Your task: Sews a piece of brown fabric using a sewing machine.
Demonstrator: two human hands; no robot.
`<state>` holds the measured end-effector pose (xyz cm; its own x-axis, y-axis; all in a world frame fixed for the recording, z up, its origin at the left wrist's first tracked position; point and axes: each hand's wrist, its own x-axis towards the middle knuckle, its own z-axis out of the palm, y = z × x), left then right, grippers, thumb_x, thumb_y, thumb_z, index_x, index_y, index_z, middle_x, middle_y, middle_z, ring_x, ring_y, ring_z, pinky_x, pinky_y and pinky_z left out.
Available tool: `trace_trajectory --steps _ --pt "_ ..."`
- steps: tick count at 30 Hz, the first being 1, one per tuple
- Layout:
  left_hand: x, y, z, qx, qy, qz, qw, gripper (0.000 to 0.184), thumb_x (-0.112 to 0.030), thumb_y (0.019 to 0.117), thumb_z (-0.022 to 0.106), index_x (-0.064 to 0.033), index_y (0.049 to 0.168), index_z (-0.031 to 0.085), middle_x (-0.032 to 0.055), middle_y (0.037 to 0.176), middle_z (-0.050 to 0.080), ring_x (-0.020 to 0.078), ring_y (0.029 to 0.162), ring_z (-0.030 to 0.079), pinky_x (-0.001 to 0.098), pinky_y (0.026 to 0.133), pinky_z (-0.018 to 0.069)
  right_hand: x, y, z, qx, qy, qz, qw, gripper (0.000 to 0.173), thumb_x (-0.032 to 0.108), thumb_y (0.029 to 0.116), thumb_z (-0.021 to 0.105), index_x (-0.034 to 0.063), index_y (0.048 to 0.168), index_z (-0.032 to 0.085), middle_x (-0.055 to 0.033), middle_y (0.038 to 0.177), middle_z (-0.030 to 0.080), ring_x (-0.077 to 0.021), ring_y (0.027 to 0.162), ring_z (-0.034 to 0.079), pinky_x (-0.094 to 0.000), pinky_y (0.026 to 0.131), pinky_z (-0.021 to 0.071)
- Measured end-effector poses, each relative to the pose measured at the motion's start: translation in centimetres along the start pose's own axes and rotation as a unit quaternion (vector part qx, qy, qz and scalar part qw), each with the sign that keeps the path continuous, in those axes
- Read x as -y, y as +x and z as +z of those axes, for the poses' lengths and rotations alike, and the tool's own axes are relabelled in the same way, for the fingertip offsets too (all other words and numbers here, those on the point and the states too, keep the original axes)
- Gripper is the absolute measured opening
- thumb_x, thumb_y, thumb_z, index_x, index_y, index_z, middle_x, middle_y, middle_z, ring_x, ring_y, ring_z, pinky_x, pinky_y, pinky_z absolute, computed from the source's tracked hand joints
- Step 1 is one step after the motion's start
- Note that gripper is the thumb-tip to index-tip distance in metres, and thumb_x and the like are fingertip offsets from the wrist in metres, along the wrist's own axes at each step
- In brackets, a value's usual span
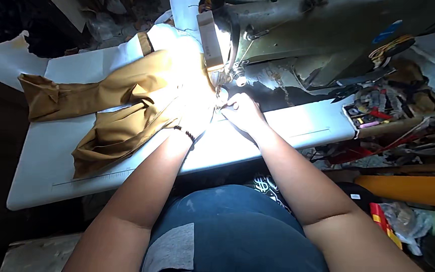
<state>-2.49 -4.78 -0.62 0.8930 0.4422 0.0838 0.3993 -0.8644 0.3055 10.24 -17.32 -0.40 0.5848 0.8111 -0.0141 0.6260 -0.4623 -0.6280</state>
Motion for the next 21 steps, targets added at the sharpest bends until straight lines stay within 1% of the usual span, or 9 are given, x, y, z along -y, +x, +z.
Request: trace_trajectory --steps 2,5,8,11,14,16,18,19,21 --pt "-0.2 -0.1 0.2 -0.051 -0.033 0.007 0.998 0.039 -0.025 0.1107 0.041 -0.0031 0.125 0.069 0.0188 0.122 0.070 0.0349 0.120 0.064 0.0542 0.103 0.0475 0.9 0.8 0.1 0.004 -0.014 0.012 1.000 0.041 0.046 0.0912 0.074 0.0084 0.107 0.074 -0.0123 0.110 0.068 -0.0301 0.112 0.060 -0.0588 0.096 0.0401" --pt "-1.1 -3.2 -1.7 -0.012 -0.008 0.020 1.000 0.043 -0.024 0.1063 0.049 -0.0075 0.145 0.054 0.0167 0.143 0.059 0.0345 0.136 0.053 0.0548 0.114 0.0394 0.6 2.3 1.1 -0.026 0.034 -0.005 0.999 0.030 0.038 0.0925 0.073 0.0080 0.098 0.076 -0.0121 0.102 0.071 -0.0304 0.106 0.063 -0.0621 0.094 0.0405" --pt "2.3 -10.3 -3.1 -0.084 0.122 -0.016 0.989 0.043 -0.027 0.0962 0.059 -0.0188 0.137 0.065 0.0123 0.144 0.059 0.0371 0.137 0.048 0.0641 0.111 0.0319 1.4 1.1 0.1 0.033 0.000 0.012 0.999 0.030 0.036 0.0951 0.070 0.0068 0.094 0.075 -0.0129 0.099 0.073 -0.0316 0.103 0.067 -0.0640 0.092 0.0435" --pt "9.7 -17.3 -5.8 -0.139 0.130 -0.144 0.971 0.049 -0.009 0.0807 0.079 -0.0087 0.128 0.067 0.0274 0.140 0.056 0.0576 0.129 0.048 0.0812 0.098 0.0320 1.7 -0.5 -1.5 0.112 -0.060 -0.004 0.992 0.035 0.035 0.0983 0.064 0.0041 0.081 0.067 -0.0150 0.089 0.067 -0.0326 0.093 0.064 -0.0582 0.081 0.0434" --pt "15.5 -22.1 -7.9 -0.191 0.067 -0.183 0.962 0.027 -0.015 0.0970 0.062 0.0039 0.113 0.071 0.0351 0.132 0.057 0.0608 0.125 0.048 0.0756 0.101 0.0343 1.0 0.2 -1.6 0.075 0.110 -0.013 0.991 0.024 0.019 0.0926 0.076 -0.0038 0.094 0.071 -0.0162 0.094 0.068 -0.0251 0.090 0.064 -0.0457 0.084 0.0515" --pt "16.1 -22.8 -10.1 -0.210 0.010 -0.141 0.968 0.037 -0.021 0.1040 0.049 0.0096 0.112 0.069 0.0328 0.135 0.058 0.0498 0.131 0.050 0.0615 0.113 0.0343 1.5 0.8 -1.2 0.030 0.294 0.051 0.954 0.018 0.010 0.0955 0.070 -0.0022 0.108 0.064 -0.0082 0.091 0.066 -0.0101 0.072 0.060 -0.0263 0.066 0.0514" --pt "15.2 -22.5 -12.8 -0.219 -0.035 -0.118 0.968 0.043 -0.023 0.1092 0.041 0.0134 0.119 0.061 0.0302 0.130 0.062 0.0294 0.126 0.059 0.0411 0.111 0.0443 2.0 0.2 -1.0 0.019 0.406 0.086 0.910 0.021 0.007 0.0982 0.064 0.0047 0.118 0.059 -0.0055 0.094 0.069 -0.0059 0.063 0.062 -0.0200 0.052 0.0489" --pt "14.8 -22.0 -14.1 -0.227 -0.041 -0.109 0.967 0.043 -0.024 0.1100 0.040 0.0138 0.120 0.059 0.0292 0.119 0.063 0.0223 0.113 0.062 0.0364 0.102 0.0483 2.2 -0.5 -1.3 0.030 0.365 0.054 0.929 0.031 0.002 0.0956 0.066 0.0046 0.126 0.058 -0.0083 0.107 0.067 -0.0084 0.072 0.064 -0.0232 0.058 0.0530" --pt "14.9 -20.6 -16.8 -0.216 -0.024 -0.113 0.969 0.042 -0.025 0.1101 0.041 0.0108 0.123 0.057 0.0279 0.112 0.063 0.0249 0.103 0.063 0.0441 0.094 0.0512 2.4 -1.5 -1.9 0.052 0.201 -0.005 0.978 0.057 0.000 0.0834 0.078 0.0060 0.137 0.060 -0.0173 0.135 0.058 -0.0234 0.106 0.066 -0.0391 0.084 0.0595"
